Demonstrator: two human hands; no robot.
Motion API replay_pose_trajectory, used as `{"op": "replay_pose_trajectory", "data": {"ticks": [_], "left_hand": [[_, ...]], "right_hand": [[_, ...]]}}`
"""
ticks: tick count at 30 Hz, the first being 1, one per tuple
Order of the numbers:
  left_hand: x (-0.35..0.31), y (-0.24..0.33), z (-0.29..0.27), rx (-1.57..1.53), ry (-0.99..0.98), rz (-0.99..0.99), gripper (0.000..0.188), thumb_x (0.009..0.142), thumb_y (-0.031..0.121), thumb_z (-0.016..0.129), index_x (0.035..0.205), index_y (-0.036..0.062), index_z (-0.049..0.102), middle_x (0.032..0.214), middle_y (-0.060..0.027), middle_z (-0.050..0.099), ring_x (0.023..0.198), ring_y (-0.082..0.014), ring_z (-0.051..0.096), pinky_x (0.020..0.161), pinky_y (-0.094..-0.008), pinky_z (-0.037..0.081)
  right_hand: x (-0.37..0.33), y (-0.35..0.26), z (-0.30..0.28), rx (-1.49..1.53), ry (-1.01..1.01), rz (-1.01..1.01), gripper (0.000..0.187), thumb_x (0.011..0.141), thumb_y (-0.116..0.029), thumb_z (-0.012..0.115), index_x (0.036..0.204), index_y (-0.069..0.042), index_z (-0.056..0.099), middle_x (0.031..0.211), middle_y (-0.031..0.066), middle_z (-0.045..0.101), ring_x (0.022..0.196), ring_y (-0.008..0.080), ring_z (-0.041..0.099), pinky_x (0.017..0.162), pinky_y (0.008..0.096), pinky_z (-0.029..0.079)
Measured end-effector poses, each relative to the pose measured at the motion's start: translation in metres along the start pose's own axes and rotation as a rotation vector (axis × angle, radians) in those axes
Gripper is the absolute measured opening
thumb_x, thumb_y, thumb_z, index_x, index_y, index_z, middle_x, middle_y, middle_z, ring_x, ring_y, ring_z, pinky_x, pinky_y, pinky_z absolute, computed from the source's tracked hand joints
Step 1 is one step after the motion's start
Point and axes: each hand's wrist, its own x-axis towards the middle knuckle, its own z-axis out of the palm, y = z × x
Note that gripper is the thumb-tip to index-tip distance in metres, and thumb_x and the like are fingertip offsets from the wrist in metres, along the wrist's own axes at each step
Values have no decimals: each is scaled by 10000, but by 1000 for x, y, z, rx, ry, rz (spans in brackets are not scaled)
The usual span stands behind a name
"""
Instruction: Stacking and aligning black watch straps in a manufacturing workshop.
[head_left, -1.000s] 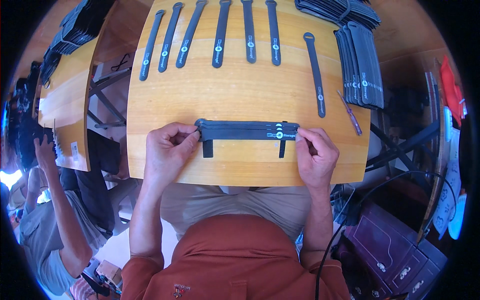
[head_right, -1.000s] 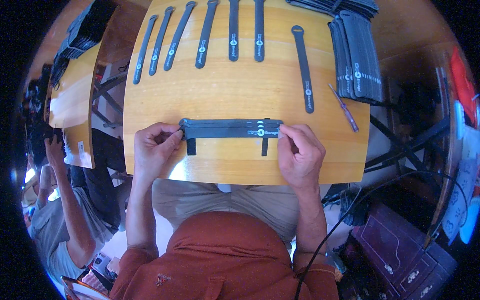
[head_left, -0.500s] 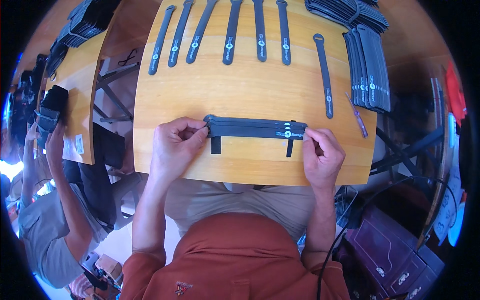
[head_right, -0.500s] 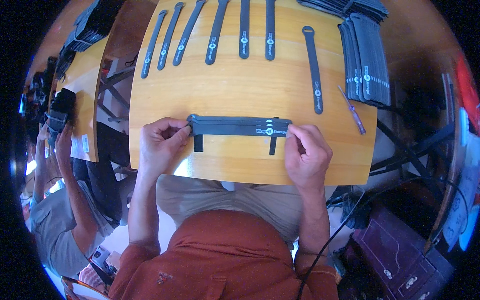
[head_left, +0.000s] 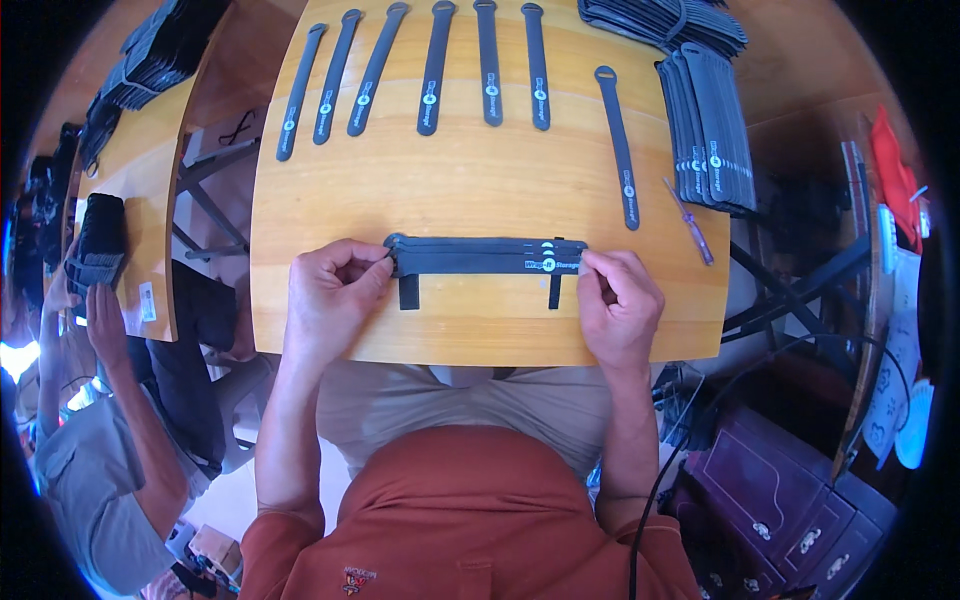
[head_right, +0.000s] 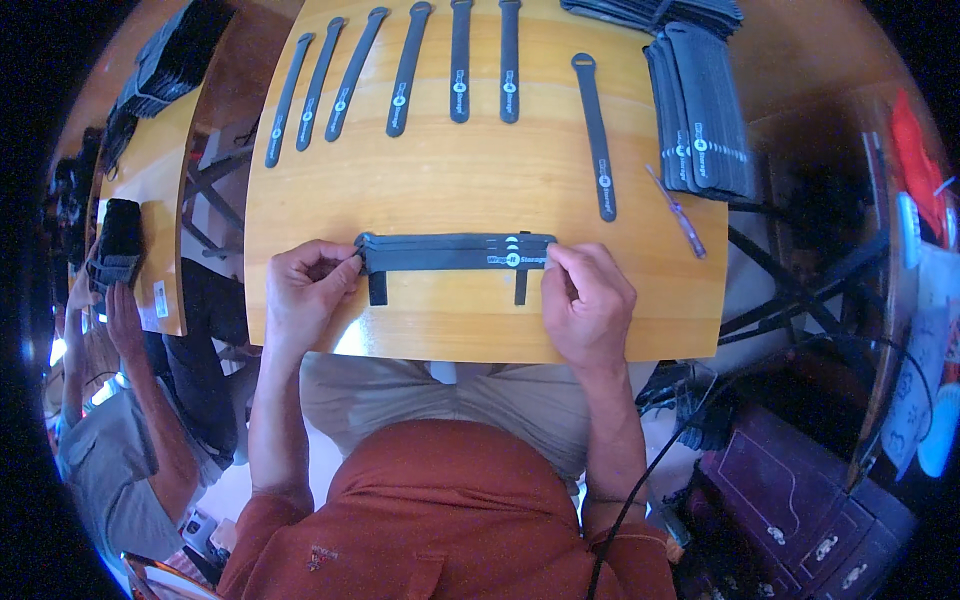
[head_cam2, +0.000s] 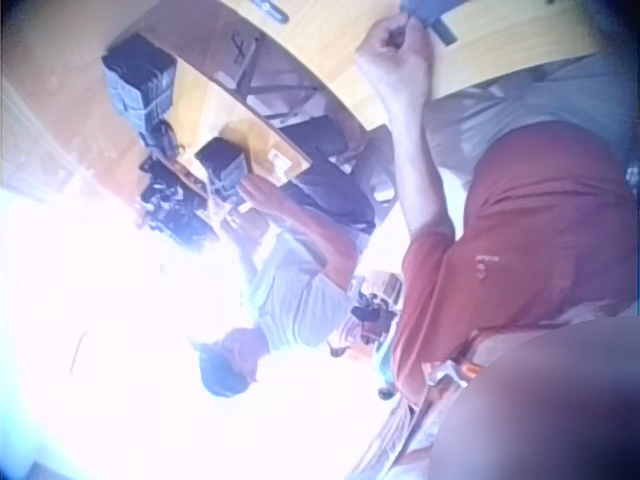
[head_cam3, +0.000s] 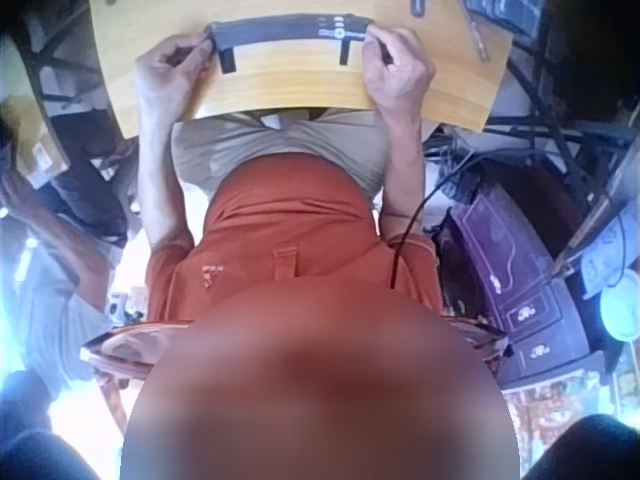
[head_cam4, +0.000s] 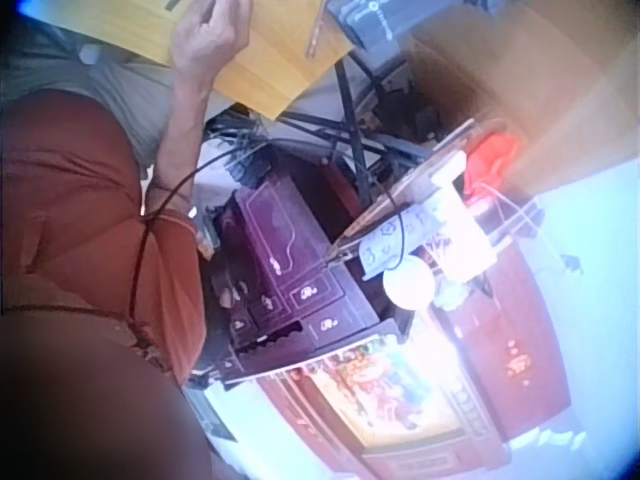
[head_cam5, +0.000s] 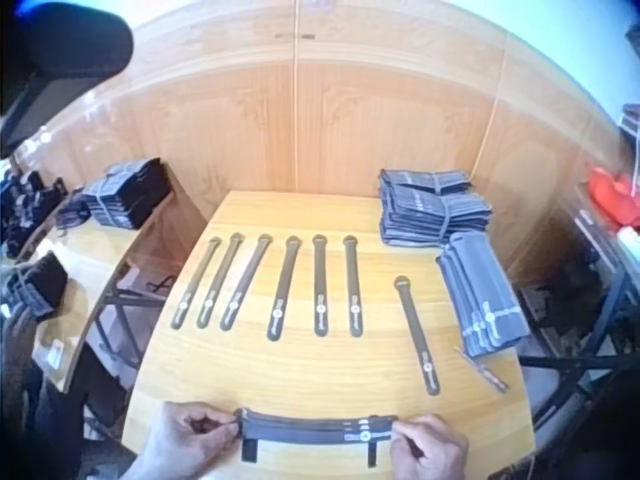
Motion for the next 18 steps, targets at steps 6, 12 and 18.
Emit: {"op": "replay_pose_trajectory", "data": {"ticks": [6, 12, 18], "left_hand": [[-1, 1, 1, -24, 5, 21, 96, 961, 21, 729, 1005, -62, 752, 754, -13, 706, 645, -30, 594, 582, -201, 474], [-1, 1, 0, -31, 0, 19, 97, 962, 21, 726, 1010, -59, 753, 755, -13, 705, 646, -33, 596, 583, -205, 478], [-1, 1, 1, -5, 20, 2, 92, 953, 16, 729, 1001, -57, 759, 758, -16, 709, 656, -48, 610, 600, -216, 496]], "right_hand": [[0, 1, 1, -18, 9, -7, 117, 855, 65, 706, 963, 32, 735, 859, 162, 703, 743, 296, 711, 661, 368, 560], [1, -3, 0, -37, -5, 4, 102, 864, 50, 700, 959, 33, 736, 877, 176, 711, 777, 329, 720, 694, 389, 570], [3, -4, 0, -69, -36, 27, 89, 883, 21, 690, 960, 31, 733, 879, 176, 707, 785, 336, 715, 705, 405, 568]]}}
